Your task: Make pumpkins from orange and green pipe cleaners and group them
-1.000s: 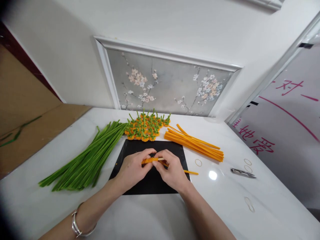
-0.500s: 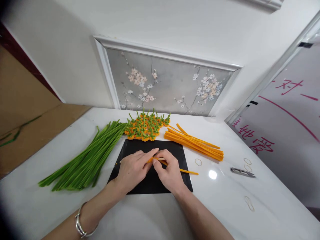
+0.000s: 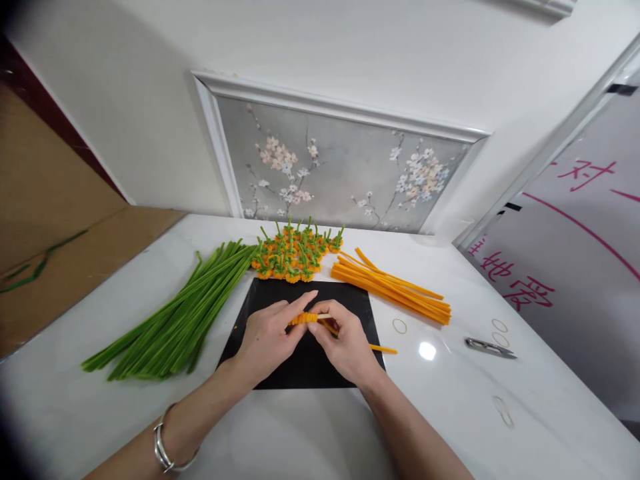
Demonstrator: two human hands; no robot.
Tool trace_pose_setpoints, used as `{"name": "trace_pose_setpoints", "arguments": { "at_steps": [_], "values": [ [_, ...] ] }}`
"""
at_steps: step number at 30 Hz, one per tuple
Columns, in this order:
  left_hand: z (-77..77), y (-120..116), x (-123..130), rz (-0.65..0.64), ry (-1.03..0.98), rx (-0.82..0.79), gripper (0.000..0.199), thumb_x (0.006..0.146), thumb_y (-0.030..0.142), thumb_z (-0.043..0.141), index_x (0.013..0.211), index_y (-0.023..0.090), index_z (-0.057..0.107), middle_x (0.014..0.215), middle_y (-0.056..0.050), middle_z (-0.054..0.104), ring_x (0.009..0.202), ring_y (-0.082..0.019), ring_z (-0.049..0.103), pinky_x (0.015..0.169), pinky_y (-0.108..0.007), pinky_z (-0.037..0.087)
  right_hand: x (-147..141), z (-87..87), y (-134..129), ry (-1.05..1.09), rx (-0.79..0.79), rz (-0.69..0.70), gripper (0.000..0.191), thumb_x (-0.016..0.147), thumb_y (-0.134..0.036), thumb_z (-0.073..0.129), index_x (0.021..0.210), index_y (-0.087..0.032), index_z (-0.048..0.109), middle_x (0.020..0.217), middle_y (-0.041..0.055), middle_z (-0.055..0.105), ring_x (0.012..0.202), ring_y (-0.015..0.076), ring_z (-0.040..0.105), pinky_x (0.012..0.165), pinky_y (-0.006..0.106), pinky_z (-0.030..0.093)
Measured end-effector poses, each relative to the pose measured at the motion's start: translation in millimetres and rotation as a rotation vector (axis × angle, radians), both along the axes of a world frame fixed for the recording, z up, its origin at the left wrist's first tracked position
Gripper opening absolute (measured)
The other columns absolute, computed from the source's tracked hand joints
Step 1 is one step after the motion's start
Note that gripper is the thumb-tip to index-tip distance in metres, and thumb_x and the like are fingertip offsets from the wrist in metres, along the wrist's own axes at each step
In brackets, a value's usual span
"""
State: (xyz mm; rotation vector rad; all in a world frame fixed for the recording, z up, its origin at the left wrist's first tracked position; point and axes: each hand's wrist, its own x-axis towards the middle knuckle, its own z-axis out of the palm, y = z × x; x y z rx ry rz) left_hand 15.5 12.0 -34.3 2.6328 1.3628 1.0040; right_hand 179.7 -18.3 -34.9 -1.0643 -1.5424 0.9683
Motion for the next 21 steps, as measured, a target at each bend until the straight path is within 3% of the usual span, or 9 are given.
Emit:
{"name": "trace_pose_setpoints", "arguments": {
  "at_steps": [21],
  "values": [
    [1.0,0.4,-0.6,-0.055,0.019,0.140,0.040,0.088,0.016,0.053,0.127,0.023,0.057,0.071,-0.001,0.067,0.064,-0.014,0.060,0.057,-0.024,0.044,-5.5,-4.7,1.6,0.069,0.038,-0.044,0.014,0.086,-0.034,0.059,0.087,-0.020,0.060,0.087,0.0032,0.063,0.078,0.0168,0.059,0.072,0.029,0.049]
  ]
}}
